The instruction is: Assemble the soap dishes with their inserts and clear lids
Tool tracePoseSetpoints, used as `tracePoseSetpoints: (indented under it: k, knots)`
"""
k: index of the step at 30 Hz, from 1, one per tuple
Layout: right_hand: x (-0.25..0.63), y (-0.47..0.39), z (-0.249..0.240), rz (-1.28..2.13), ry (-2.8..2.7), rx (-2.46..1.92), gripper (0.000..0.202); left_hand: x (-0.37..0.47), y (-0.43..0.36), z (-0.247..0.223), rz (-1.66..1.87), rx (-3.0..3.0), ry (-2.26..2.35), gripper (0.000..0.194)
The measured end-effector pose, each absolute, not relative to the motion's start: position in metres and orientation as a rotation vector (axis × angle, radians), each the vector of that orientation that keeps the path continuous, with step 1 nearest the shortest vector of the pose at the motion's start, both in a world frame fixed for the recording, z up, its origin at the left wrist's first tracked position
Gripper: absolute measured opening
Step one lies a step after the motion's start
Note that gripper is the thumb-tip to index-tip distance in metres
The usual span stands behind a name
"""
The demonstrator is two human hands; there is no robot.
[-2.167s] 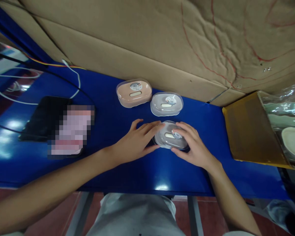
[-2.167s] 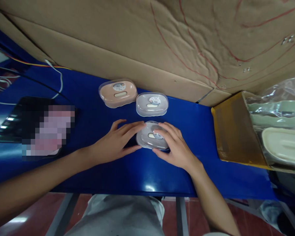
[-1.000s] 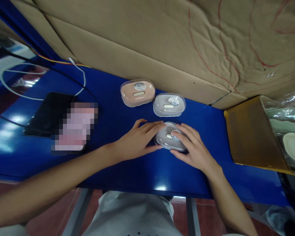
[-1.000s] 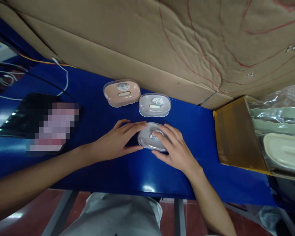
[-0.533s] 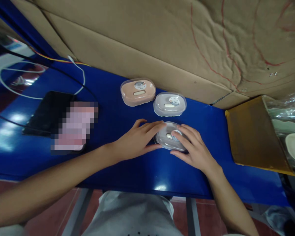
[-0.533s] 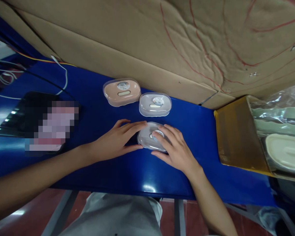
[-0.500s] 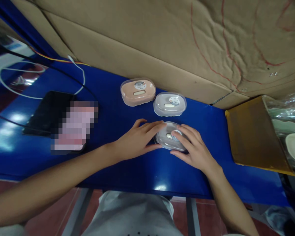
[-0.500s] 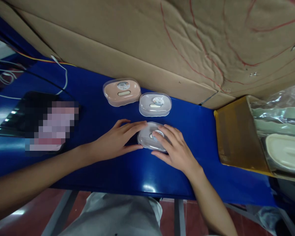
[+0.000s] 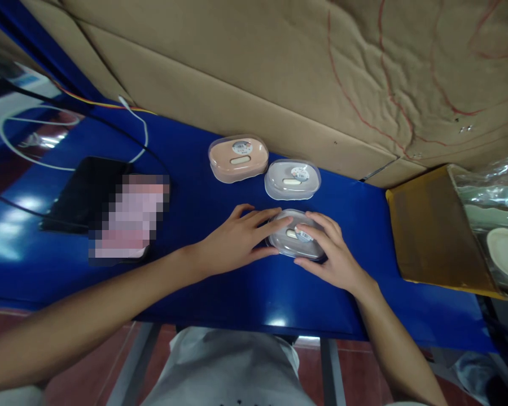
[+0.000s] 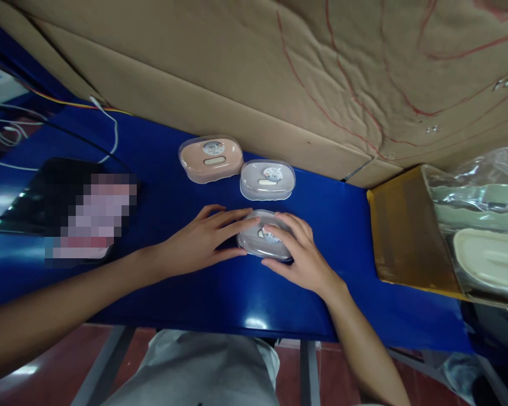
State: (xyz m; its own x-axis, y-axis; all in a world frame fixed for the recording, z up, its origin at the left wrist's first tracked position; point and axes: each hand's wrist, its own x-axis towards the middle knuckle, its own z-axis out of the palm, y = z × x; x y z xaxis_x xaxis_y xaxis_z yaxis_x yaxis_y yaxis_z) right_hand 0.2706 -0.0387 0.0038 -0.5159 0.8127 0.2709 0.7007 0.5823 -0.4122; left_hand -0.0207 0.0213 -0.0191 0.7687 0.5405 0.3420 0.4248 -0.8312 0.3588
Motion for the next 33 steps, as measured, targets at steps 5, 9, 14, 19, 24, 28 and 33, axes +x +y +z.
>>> tracePoseSetpoints:
  k: [5,9,14,19,24,28,33]
  knots:
    - [0.27,-0.04,0.005,0.335,-2.401,-1.187,0.073,-0.021,0.021,-0.019,0.641,2.697,0.765,0.058]
    - [0.271,-0.04,0.006,0.32,-2.419,-1.183,0.073,-0.022,0.021,-0.019,0.648,2.699,0.758,0.058]
    - [0.27,-0.04,0.007,0.292,-2.433,-1.198,0.073,-0.022,0.02,-0.02,0.662,2.692,0.754,0.059]
    - [0.267,-0.041,0.01,0.233,-2.475,-1.23,0.078,-0.021,0.021,-0.018,0.63,2.67,0.758,0.059]
    - [0.267,-0.042,0.011,0.244,-2.487,-1.241,0.077,-0.021,0.022,-0.017,0.616,2.646,0.759,0.06]
    - [0.273,-0.042,0.013,0.275,-2.473,-1.287,0.084,-0.021,0.022,-0.016,0.601,2.651,0.774,0.061]
    - [0.28,-0.041,0.014,0.359,-2.418,-1.354,0.086,-0.021,0.021,-0.015,0.603,2.682,0.776,0.061]
